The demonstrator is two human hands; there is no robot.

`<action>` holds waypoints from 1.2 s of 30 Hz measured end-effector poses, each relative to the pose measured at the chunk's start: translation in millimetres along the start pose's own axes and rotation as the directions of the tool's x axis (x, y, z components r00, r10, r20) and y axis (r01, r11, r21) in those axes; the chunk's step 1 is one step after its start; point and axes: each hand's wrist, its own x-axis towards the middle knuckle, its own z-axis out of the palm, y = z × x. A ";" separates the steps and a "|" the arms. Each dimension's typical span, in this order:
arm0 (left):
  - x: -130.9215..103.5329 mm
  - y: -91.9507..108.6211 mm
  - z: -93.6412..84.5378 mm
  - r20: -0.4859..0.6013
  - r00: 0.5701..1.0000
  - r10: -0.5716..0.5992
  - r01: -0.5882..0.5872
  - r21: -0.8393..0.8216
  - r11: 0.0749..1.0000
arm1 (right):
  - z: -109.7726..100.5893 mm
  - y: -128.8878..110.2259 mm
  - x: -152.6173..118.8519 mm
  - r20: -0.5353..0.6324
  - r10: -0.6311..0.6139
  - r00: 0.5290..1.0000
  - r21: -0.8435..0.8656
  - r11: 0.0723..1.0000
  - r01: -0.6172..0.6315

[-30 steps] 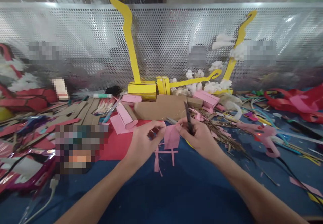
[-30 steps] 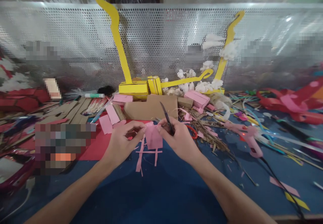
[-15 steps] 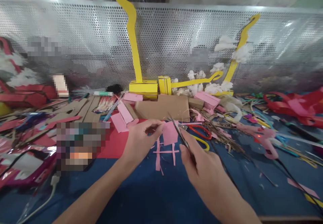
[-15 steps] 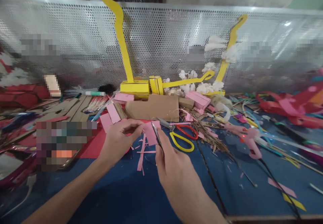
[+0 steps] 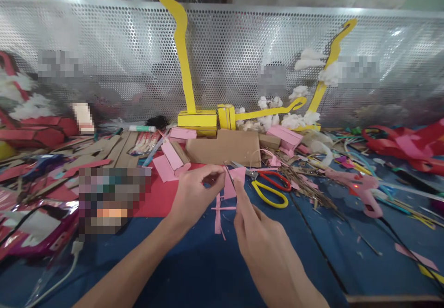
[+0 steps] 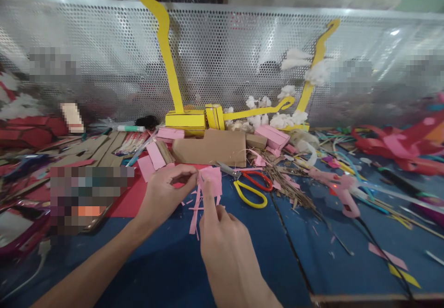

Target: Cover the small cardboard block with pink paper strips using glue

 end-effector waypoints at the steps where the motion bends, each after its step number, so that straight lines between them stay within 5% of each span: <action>1: 0.1 -0.1 0.1 0.001 1.000 0.003 -0.003 -0.004 1.000 | 0.5 -0.1 -0.4 0.004 -0.001 1.000 -0.004 1.000 0.001; 36: -0.3 -0.1 -2.4 -0.006 1.000 0.018 -0.018 -0.026 1.000 | -2.1 -8.7 1.9 -0.029 -0.028 0.999 -0.179 0.984 0.022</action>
